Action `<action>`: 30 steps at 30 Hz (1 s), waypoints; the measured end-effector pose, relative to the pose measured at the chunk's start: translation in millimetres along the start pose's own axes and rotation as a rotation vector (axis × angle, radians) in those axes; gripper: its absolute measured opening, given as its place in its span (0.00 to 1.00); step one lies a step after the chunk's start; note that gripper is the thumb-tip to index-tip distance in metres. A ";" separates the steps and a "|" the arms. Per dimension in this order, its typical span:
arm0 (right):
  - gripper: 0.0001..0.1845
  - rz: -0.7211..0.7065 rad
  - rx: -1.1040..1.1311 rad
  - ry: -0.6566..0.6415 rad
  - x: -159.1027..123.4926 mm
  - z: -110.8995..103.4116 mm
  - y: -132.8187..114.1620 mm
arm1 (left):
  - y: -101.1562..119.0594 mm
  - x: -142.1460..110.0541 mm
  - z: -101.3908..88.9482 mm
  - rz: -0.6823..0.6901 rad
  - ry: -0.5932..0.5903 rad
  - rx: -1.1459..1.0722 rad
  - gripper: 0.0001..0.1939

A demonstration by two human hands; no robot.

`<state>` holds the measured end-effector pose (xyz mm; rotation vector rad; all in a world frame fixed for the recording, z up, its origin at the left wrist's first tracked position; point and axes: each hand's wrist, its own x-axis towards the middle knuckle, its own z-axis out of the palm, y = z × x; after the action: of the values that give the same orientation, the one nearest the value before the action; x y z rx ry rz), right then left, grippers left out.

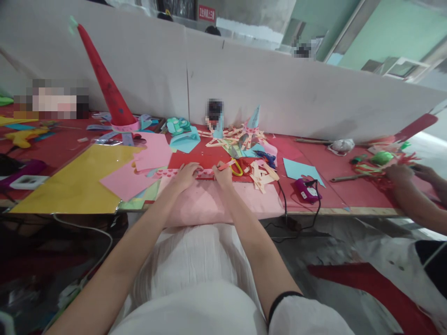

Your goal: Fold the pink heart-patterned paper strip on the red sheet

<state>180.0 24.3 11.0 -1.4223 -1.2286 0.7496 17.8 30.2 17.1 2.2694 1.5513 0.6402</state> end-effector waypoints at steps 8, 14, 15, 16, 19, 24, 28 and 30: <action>0.12 0.021 0.028 -0.001 -1.0 0.2 -2.6 | 2.5 -1.2 -2.7 0.000 -0.002 -0.007 0.18; 0.13 0.021 -0.010 0.005 0.9 1.0 2.2 | 3.0 -1.3 -3.2 0.004 -0.012 -0.010 0.18; 0.13 0.023 -0.014 0.007 1.0 1.1 2.6 | 3.2 -1.3 -3.5 0.004 -0.013 -0.008 0.18; 0.13 0.022 -0.018 0.008 0.9 1.1 2.7 | 3.4 -1.4 -3.8 0.003 -0.014 -0.005 0.18; 0.14 0.011 -0.021 0.006 -0.2 0.6 1.3 | 4.4 -1.6 -4.7 0.000 -0.020 0.000 0.17; 0.14 0.006 -0.024 0.009 -1.3 0.1 0.2 | 4.6 -1.8 -4.8 0.002 -0.020 0.000 0.17; 0.15 -0.028 -0.030 0.001 1.0 0.1 4.6 | 3.6 -1.2 -3.7 0.005 -0.015 0.006 0.17; 0.15 -0.047 -0.043 -0.022 2.5 -0.4 6.8 | 3.1 -0.8 -3.2 0.005 -0.013 0.009 0.17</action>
<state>183.0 27.1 5.0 -1.4185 -1.2983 0.7119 18.3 28.4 21.2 2.2800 1.5463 0.6195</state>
